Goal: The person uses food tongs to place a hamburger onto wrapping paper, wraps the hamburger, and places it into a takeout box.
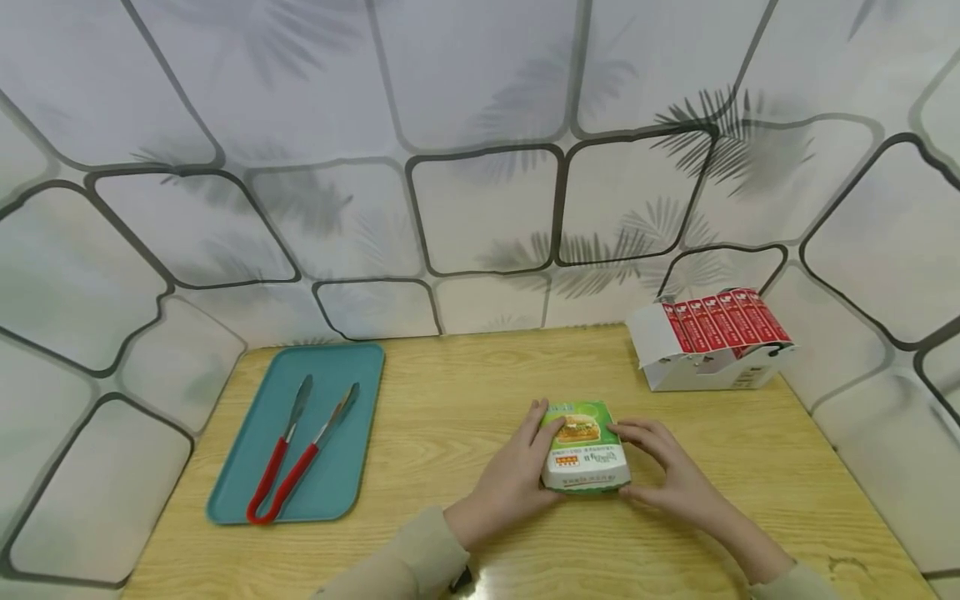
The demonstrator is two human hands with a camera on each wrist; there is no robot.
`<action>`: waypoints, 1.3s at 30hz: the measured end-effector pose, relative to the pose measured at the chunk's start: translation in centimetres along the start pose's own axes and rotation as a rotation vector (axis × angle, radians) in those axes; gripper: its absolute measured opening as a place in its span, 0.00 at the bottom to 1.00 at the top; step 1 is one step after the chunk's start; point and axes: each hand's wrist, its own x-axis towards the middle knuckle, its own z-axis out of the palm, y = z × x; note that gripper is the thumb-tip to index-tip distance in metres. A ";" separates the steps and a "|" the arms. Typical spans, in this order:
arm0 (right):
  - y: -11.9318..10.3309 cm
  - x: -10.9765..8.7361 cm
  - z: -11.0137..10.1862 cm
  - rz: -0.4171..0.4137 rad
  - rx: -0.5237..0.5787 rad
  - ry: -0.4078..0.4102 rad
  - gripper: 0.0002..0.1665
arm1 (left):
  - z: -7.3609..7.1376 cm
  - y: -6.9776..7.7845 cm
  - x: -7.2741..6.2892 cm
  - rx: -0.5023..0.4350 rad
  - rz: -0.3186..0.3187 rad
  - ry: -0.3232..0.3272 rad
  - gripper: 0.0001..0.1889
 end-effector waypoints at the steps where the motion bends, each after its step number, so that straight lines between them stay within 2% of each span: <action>1: 0.0 0.0 0.0 -0.011 -0.032 0.005 0.51 | 0.0 0.0 0.0 0.007 0.004 0.002 0.56; 7: 0.2 0.0 -0.1 -0.088 -0.137 0.033 0.54 | -0.1 0.1 0.0 0.040 0.023 0.008 0.54; 19: -0.2 0.9 -0.9 -0.314 -0.422 0.086 0.46 | -0.4 -0.4 0.2 0.005 0.030 0.004 0.53; 22: -0.3 1.0 -1.2 -0.352 -0.425 0.074 0.45 | -0.7 -0.7 0.2 0.013 0.037 -0.009 0.52; 27: -0.4 1.2 -1.3 -0.342 -0.400 0.051 0.29 | -1.5 -0.9 0.3 0.027 0.059 -0.026 0.50; 35: -0.5 1.7 -1.4 -0.389 -0.382 0.050 0.30 | -2.2 -1.3 0.5 -0.016 0.045 -0.053 0.48; 39: -0.5 1.9 -1.3 -0.378 -0.392 0.047 0.36 | -2.3 -1.5 0.7 -0.053 0.024 -0.059 0.48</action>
